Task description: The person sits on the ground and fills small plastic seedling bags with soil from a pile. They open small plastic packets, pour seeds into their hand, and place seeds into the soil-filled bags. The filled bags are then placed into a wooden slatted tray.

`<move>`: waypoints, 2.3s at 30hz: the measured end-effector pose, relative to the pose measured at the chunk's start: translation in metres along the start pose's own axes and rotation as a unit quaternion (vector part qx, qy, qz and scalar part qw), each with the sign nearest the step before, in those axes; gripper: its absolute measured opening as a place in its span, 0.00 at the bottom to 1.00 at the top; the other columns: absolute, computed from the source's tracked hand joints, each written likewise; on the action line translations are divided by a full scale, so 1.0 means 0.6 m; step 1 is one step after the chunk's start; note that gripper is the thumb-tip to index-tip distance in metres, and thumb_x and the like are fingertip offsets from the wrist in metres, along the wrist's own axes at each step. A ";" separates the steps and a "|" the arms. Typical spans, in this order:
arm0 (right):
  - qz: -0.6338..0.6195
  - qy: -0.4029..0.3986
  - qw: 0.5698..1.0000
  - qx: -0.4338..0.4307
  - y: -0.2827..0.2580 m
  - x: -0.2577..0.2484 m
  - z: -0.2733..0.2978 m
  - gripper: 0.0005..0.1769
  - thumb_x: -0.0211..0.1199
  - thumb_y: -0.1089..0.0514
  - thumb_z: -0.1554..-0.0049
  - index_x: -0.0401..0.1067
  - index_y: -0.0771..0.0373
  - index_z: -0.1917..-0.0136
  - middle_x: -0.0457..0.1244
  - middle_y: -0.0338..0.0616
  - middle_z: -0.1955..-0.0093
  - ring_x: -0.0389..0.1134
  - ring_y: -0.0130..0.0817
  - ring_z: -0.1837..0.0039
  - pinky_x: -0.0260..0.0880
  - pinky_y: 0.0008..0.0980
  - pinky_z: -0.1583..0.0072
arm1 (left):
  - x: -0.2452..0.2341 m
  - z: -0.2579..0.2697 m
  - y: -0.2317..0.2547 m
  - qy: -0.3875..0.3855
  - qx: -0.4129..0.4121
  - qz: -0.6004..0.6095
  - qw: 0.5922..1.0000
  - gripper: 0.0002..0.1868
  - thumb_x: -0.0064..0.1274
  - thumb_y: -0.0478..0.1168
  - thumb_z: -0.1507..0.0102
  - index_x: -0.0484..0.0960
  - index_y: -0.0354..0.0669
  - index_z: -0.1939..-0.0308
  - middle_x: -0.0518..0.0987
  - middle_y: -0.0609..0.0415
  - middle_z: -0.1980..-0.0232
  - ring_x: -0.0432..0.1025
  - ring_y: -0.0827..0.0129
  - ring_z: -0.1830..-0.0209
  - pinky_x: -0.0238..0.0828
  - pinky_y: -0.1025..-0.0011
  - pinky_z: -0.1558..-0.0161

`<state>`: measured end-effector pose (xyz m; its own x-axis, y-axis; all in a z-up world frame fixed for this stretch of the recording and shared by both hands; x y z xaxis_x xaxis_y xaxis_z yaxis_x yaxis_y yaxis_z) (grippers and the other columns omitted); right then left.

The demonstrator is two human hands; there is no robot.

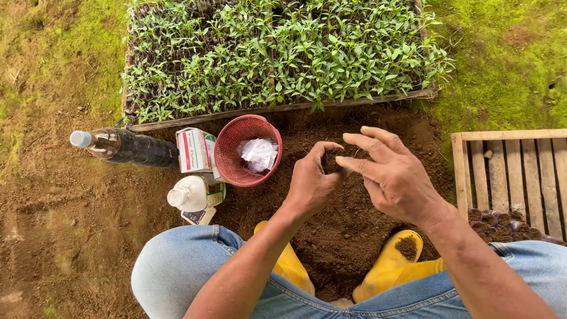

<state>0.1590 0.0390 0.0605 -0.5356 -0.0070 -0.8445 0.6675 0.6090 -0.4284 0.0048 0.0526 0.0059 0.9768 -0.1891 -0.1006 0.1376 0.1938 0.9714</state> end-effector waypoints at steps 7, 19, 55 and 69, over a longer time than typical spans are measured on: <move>0.088 0.006 0.995 -0.035 -0.009 0.008 0.005 0.29 0.55 0.69 0.45 0.77 0.43 0.37 0.58 0.43 0.22 0.53 0.47 0.20 0.56 0.46 0.25 | 0.000 0.000 -0.006 -0.002 0.012 0.001 1.000 0.19 0.59 0.31 0.43 0.79 0.38 0.47 0.82 0.37 0.63 0.76 0.61 0.64 0.76 0.61 0.63; -0.136 -0.086 0.973 0.165 -0.006 0.002 -0.010 0.44 0.57 0.72 0.52 0.58 0.60 0.21 0.66 0.58 0.38 0.68 0.58 0.35 0.71 0.59 0.35 | 0.014 0.005 0.020 -0.047 -0.014 -0.011 0.999 0.25 0.61 0.32 0.43 0.73 0.37 0.42 0.82 0.32 0.54 0.79 0.45 0.53 0.76 0.51 0.54; -0.152 -0.109 0.969 0.160 -0.016 0.002 -0.006 0.45 0.56 0.71 0.49 0.56 0.56 0.19 0.63 0.58 0.34 0.70 0.56 0.37 0.76 0.53 0.41 | 0.010 0.007 0.015 -0.061 -0.036 -0.019 0.997 0.28 0.60 0.29 0.43 0.73 0.37 0.39 0.82 0.33 0.52 0.79 0.47 0.53 0.78 0.52 0.54; 0.026 -0.170 0.980 0.095 -0.028 0.010 0.008 0.20 0.60 0.59 0.39 0.66 0.60 0.34 0.58 0.47 0.50 0.73 0.40 0.55 0.81 0.39 0.53 | 0.033 0.006 -0.038 -0.146 -0.055 0.137 0.978 0.53 0.50 0.18 0.52 0.52 0.37 0.22 0.81 0.44 0.57 0.74 0.68 0.62 0.77 0.76 0.59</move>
<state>0.1473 0.0251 0.0609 -0.3153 -0.2638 -0.9116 0.7914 0.4569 -0.4060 0.0205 0.0408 -0.0177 0.8930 -0.3792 0.2425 -0.0913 0.3749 0.9226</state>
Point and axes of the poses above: each hand's wrist, its own z-axis away from the middle knuckle, its own x-axis out of the palm, y = z × x, the point moved 5 cm from there along -z, towards the middle knuckle
